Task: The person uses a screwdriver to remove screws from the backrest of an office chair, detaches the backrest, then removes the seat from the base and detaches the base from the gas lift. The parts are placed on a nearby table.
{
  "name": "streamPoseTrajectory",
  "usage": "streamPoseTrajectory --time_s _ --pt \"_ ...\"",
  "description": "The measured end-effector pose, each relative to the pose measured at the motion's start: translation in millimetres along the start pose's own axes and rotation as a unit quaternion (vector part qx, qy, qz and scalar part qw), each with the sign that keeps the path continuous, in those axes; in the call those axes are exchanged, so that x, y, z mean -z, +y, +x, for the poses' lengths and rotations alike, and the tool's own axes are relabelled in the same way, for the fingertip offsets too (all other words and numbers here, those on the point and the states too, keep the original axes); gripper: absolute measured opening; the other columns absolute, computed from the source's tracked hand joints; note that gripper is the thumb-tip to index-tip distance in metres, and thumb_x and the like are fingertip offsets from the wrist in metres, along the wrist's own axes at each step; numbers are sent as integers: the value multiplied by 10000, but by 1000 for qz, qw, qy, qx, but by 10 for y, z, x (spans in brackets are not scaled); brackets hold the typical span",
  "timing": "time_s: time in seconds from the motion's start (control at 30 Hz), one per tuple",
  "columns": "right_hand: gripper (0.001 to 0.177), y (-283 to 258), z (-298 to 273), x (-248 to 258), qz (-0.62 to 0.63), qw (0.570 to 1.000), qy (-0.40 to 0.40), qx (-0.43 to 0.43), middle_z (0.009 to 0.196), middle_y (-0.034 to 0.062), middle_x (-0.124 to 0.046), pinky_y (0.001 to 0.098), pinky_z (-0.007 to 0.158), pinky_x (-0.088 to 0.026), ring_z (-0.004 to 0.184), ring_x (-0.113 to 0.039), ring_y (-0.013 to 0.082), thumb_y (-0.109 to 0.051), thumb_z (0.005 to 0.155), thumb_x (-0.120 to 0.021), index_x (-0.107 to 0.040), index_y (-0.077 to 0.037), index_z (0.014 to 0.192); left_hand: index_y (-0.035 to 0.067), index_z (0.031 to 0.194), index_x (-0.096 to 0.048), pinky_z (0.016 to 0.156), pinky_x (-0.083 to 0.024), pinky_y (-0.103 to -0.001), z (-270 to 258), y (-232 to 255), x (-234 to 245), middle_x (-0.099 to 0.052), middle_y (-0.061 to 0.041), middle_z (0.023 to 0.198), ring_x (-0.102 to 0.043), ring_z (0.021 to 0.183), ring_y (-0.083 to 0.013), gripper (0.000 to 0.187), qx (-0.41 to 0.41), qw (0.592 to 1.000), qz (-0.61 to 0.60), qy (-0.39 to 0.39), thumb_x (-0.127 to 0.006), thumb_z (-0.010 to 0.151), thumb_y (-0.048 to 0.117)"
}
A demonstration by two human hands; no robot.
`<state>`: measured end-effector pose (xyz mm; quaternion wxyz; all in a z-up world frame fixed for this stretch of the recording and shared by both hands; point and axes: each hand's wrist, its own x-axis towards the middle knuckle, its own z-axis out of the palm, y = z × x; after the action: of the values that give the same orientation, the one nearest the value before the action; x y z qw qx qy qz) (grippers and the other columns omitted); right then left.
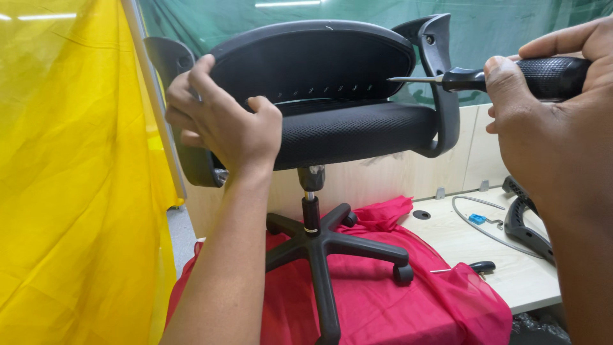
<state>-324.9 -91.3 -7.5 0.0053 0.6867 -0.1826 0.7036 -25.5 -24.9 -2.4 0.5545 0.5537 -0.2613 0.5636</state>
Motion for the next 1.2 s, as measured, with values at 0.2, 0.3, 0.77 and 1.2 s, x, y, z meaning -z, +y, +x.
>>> streamPoseTrajectory --time_s 0.2,0.3,0.77,1.2 --pt "262 40 -29 189 1 1000 7 -3 946 98 -665 217 663 -606 779 -729 112 -139 1135 -694 -523 41 1222 79 1020 -665 810 -510 -362 -225 430 -40 -600 -78 955 -603 910 -234 253 -41 953 -278 -110 -687 779 3" --pt "261 32 -93 281 -4 1000 4 -19 941 105 -658 217 652 -607 756 -723 113 -135 1133 -696 -515 37 1208 61 936 -679 643 -504 -317 -431 590 17 -631 -59 811 -609 690 -182 172 -15 928 -336 -158 -671 774 6" --pt "275 185 -912 712 -156 984 -61 -66 927 136 -707 260 652 -571 788 -710 158 -220 1133 -737 -629 32 1157 41 839 -697 569 -514 -268 -1576 556 375 -678 -49 730 -645 604 -116 73 107 851 -363 -363 -660 776 32" --pt "273 450 -2139 612 -34 800 -245 -546 651 120 -604 356 379 -439 412 -545 179 -280 950 -636 -621 -9 976 46 861 -731 614 -538 -277 -2929 173 1004 -717 -32 710 -658 625 -112 106 275 741 -289 -540 -697 772 92"
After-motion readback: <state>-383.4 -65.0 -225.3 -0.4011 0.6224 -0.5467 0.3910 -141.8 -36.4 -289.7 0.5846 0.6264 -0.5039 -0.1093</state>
